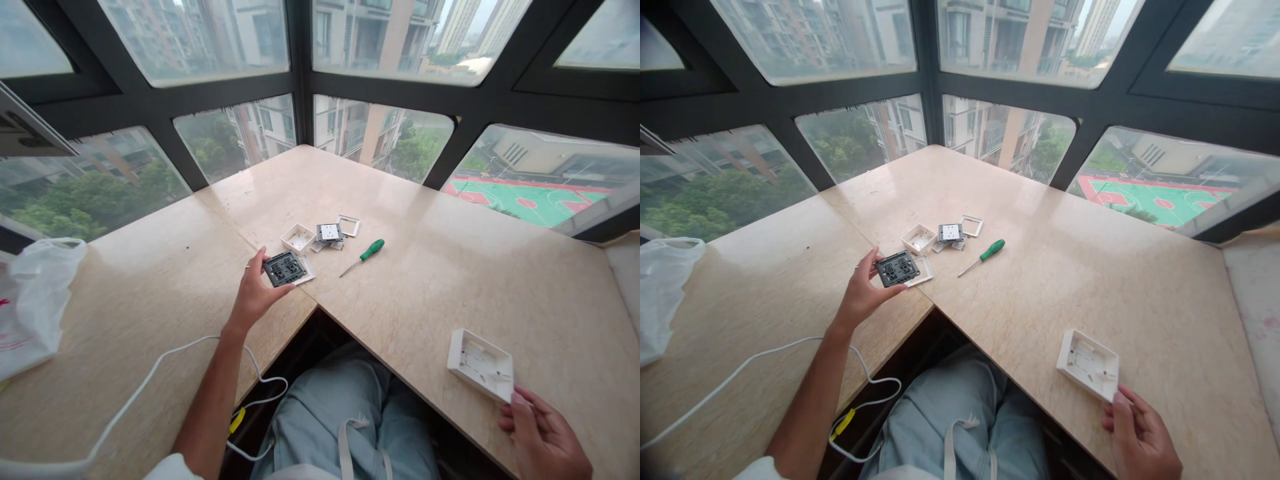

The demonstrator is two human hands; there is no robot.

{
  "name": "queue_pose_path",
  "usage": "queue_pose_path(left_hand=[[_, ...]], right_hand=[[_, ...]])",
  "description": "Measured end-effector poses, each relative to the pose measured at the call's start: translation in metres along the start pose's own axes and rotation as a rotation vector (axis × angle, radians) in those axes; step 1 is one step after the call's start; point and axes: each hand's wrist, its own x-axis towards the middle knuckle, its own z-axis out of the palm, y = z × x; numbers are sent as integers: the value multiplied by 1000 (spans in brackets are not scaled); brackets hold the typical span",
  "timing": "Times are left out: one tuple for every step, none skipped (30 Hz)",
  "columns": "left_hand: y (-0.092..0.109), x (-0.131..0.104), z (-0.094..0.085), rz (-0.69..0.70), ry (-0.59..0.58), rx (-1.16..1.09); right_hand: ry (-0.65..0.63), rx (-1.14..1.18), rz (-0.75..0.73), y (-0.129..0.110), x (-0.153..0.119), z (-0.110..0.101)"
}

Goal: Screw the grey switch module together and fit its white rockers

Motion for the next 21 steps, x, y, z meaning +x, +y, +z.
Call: queue_pose_path(left_hand=[[8, -2, 2, 50, 10, -36], [17, -4, 4, 108, 11, -70], [27, -6, 8, 172, -2, -104], [38, -9, 12, 236, -24, -142], [48, -12, 17, 289, -57, -185], [58, -15, 24, 328, -96, -234], [67, -19, 32, 352, -131, -287], [76, -23, 41, 368, -165, -342], [83, -28, 51, 381, -194, -396], [90, -32, 62, 393, -225, -445], [95, -37, 73, 404, -259, -495], [100, -42, 85, 409, -297, -541], [105, -46, 97, 410, -334, -580], [109, -51, 108, 410, -362, -604], [114, -55, 118, 416, -381, -612], [119, -59, 128, 428, -393, -613], [124, -62, 136, 446, -400, -607], [129, -65, 144, 470, -409, -602], [134, -68, 150, 496, -420, -605], [138, -71, 155, 525, -431, -614], [142, -73, 159, 555, -443, -623]], right_hand=[[1, 7, 19, 0, 0, 1], [2, 9, 41, -1, 0, 1], [1, 9, 61, -1, 1, 2], [0, 11, 62, 0, 1, 3], [-4, 14, 57, 1, 2, 4], [-7, 24, 51, 2, 3, 5], [-9, 38, 44, 3, 4, 6], [-13, 53, 40, 4, 4, 6], [-13, 67, 39, 6, 5, 7], [-16, 82, 36, 6, 5, 7], [-18, 97, 32, 7, 5, 7], [-19, 113, 26, 7, 5, 7], [-21, 133, 19, 6, 5, 7], [-22, 156, 14, 5, 5, 8], [-25, 179, 10, 5, 4, 8], [-30, 200, 8, 4, 4, 8], [-38, 213, 4, 4, 4, 8], [-46, 224, -4, 4, 4, 9], [-52, 231, -14, 5, 4, 9], [-55, 237, -26, 6, 4, 10], [-59, 242, -37, 7, 4, 10]])
